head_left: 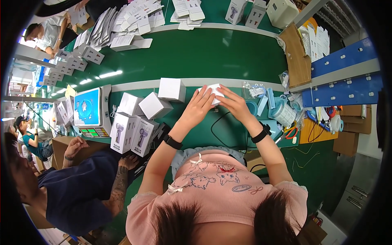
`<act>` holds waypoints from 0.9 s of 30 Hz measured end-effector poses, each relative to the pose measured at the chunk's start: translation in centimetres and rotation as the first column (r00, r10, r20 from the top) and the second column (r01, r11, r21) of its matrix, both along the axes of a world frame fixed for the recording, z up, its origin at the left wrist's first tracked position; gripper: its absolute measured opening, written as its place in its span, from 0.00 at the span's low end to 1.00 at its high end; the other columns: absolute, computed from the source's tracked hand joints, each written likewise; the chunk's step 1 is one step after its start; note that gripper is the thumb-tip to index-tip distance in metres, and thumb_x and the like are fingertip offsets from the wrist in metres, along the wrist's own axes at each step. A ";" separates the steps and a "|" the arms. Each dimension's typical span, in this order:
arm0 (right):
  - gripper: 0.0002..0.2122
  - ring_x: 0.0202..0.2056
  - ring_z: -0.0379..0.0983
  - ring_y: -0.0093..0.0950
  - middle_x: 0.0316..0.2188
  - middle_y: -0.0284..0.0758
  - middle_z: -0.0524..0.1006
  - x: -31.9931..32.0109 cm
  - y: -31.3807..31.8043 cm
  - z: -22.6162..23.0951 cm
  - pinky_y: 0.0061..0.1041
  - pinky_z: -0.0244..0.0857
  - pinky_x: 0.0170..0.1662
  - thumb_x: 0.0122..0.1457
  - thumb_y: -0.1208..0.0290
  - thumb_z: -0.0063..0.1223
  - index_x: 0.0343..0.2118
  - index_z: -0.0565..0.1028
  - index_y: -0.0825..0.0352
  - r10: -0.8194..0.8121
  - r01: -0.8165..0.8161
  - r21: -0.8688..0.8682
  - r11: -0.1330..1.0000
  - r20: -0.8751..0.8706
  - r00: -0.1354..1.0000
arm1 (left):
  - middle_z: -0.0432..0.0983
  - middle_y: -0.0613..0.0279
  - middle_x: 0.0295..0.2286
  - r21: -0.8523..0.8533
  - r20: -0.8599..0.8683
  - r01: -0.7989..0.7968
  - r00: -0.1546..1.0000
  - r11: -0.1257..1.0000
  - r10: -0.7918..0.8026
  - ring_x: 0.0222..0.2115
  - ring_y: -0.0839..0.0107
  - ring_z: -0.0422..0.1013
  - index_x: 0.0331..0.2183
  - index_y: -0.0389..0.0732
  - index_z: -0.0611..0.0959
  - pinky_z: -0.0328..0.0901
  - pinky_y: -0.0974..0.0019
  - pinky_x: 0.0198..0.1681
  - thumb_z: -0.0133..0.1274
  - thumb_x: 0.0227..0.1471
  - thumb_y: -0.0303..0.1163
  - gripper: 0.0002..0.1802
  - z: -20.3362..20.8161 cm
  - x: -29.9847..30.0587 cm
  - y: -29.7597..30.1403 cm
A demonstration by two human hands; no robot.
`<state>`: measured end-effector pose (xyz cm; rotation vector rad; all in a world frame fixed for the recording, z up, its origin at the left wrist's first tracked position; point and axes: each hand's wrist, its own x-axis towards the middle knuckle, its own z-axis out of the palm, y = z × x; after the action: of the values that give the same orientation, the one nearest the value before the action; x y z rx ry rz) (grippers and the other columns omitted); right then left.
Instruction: Packaging electronic components into white boxes at an assembly line.
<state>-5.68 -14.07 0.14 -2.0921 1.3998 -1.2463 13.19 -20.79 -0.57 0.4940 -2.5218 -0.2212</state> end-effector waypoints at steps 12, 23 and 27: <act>0.15 0.53 0.61 0.42 0.49 0.41 0.67 -0.7 0.5 -0.6 0.33 0.63 0.50 0.44 0.83 0.56 0.38 0.73 0.68 0.032 -0.047 -0.097 0.994 -0.154 0.988 | 0.62 0.48 0.49 -0.062 -0.064 -0.030 0.998 0.998 0.026 0.52 0.46 0.56 0.45 0.32 0.71 0.56 0.45 0.50 0.55 0.42 0.31 0.25 -1.6 -0.7 1.1; 0.26 0.55 0.57 0.41 0.53 0.39 0.63 -1.0 0.2 -2.4 0.33 0.59 0.53 0.44 0.82 0.57 0.49 0.66 0.66 0.103 -0.120 -0.097 0.988 -0.171 0.980 | 0.61 0.48 0.50 0.010 -0.300 -0.031 0.953 0.999 0.033 0.54 0.42 0.53 0.45 0.35 0.72 0.52 0.42 0.53 0.56 0.38 0.23 0.27 -5.4 -1.1 1.2; 0.36 0.55 0.57 0.40 0.55 0.39 0.61 -0.3 0.3 -5.2 0.34 0.58 0.54 0.43 0.80 0.59 0.57 0.56 0.61 -0.227 0.089 0.353 0.931 0.372 0.900 | 0.61 0.51 0.51 0.064 -0.376 -0.050 0.924 0.997 0.071 0.54 0.45 0.52 0.45 0.37 0.73 0.51 0.42 0.54 0.54 0.40 0.22 0.25 -5.4 -1.4 1.8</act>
<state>-5.95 -13.73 -5.03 -1.4169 1.4801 -1.3101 11.82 -18.97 -6.00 0.4963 -2.1248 -0.3278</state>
